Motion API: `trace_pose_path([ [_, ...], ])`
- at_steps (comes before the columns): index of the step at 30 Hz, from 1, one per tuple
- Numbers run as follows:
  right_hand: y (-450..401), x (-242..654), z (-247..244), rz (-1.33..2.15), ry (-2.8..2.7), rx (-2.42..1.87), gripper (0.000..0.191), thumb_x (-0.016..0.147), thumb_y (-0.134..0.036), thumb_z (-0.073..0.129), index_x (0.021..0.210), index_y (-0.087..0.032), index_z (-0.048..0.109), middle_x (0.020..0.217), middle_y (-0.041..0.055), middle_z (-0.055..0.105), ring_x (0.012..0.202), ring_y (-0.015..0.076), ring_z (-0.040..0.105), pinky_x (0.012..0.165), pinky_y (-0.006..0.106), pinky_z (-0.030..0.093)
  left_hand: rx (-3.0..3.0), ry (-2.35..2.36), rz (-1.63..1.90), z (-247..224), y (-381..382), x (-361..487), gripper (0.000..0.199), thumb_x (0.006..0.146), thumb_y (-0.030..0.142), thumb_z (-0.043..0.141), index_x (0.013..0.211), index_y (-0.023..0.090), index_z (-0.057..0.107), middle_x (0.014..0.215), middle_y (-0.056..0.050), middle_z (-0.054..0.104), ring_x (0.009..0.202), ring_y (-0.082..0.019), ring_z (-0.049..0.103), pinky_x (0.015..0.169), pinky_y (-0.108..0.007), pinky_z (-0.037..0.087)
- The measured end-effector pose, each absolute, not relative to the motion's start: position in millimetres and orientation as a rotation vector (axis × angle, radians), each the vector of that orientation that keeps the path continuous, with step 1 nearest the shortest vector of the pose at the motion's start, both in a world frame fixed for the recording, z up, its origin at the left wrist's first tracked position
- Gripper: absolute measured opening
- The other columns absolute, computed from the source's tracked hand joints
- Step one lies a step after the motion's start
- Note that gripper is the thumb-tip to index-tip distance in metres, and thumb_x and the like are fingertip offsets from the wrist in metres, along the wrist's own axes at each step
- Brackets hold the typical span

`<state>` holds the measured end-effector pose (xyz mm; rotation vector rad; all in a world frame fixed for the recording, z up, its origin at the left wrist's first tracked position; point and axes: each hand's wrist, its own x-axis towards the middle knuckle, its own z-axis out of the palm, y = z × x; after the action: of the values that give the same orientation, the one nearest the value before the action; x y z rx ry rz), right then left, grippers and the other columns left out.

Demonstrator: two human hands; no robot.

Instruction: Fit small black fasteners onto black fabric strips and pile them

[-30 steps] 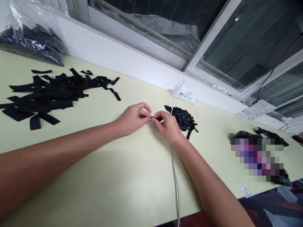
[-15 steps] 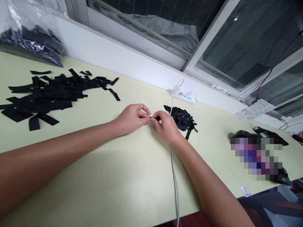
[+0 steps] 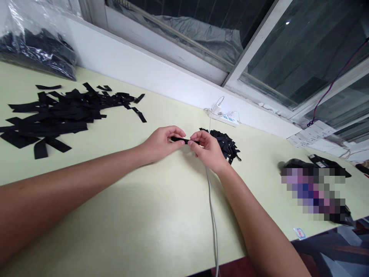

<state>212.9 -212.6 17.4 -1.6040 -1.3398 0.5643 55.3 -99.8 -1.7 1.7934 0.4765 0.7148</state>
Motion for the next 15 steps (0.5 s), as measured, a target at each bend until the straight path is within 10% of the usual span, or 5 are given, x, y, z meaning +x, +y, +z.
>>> trace_pose_path([
  [15,-210.3,211.5,16.9,0.782,-1.159,-1.417,0.032,0.074,-0.04,0.075,0.093,-0.02,0.059,0.081,-0.0013,0.059,0.059,0.0074,0.047,0.049,0.022,0.042,1.68,0.344,0.628,5.8,-102.4,52.5,0.026,0.076,0.035,0.071,0.092,0.016,0.068,0.091,-0.005,0.07,0.089,-0.018,0.064,0.088,-0.036,0.049],
])
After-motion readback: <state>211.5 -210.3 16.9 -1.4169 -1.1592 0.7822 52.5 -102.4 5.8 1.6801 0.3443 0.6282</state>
